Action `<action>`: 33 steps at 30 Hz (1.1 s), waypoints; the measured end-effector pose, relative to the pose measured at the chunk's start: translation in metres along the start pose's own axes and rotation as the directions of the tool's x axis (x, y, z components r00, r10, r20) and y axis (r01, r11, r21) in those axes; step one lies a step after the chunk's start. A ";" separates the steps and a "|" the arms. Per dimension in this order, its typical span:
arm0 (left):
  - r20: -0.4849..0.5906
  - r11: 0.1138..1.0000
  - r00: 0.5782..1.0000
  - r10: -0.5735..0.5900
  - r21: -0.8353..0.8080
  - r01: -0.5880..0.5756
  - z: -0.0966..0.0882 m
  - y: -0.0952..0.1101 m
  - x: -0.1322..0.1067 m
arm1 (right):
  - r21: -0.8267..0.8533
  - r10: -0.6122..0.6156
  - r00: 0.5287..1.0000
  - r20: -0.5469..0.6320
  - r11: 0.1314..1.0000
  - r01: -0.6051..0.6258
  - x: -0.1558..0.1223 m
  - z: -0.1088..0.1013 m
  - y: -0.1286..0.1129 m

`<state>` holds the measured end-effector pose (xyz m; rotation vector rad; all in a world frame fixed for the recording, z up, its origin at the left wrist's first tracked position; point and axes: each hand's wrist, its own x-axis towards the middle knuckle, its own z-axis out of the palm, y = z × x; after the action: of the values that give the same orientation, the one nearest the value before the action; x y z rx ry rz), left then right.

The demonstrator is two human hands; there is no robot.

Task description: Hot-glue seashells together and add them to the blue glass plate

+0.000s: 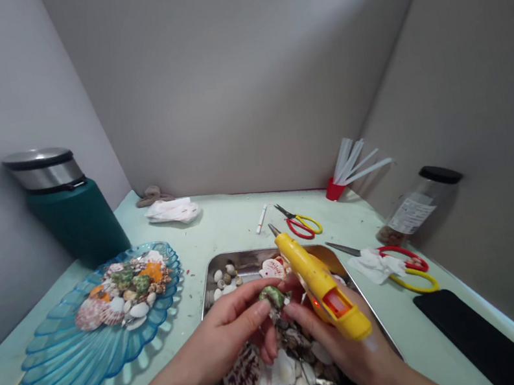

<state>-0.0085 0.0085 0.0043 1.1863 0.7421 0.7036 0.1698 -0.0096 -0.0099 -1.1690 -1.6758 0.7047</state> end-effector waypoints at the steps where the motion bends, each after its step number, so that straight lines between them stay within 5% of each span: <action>1: 0.000 1.000 1.000 -0.002 -0.002 0.002 0.000 0.000 0.000 | 0.003 0.008 1.000 -0.001 1.000 -0.008 0.000 0.000 0.000; 33: -0.007 0.992 1.000 -0.002 0.127 0.003 -0.001 -0.002 -0.003 | 0.007 -0.042 0.999 0.020 0.999 0.042 0.000 0.002 0.004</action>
<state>-0.0115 0.0061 0.0025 1.2989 0.8034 0.6658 0.1698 -0.0080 -0.0136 -1.1228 -1.7083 0.6974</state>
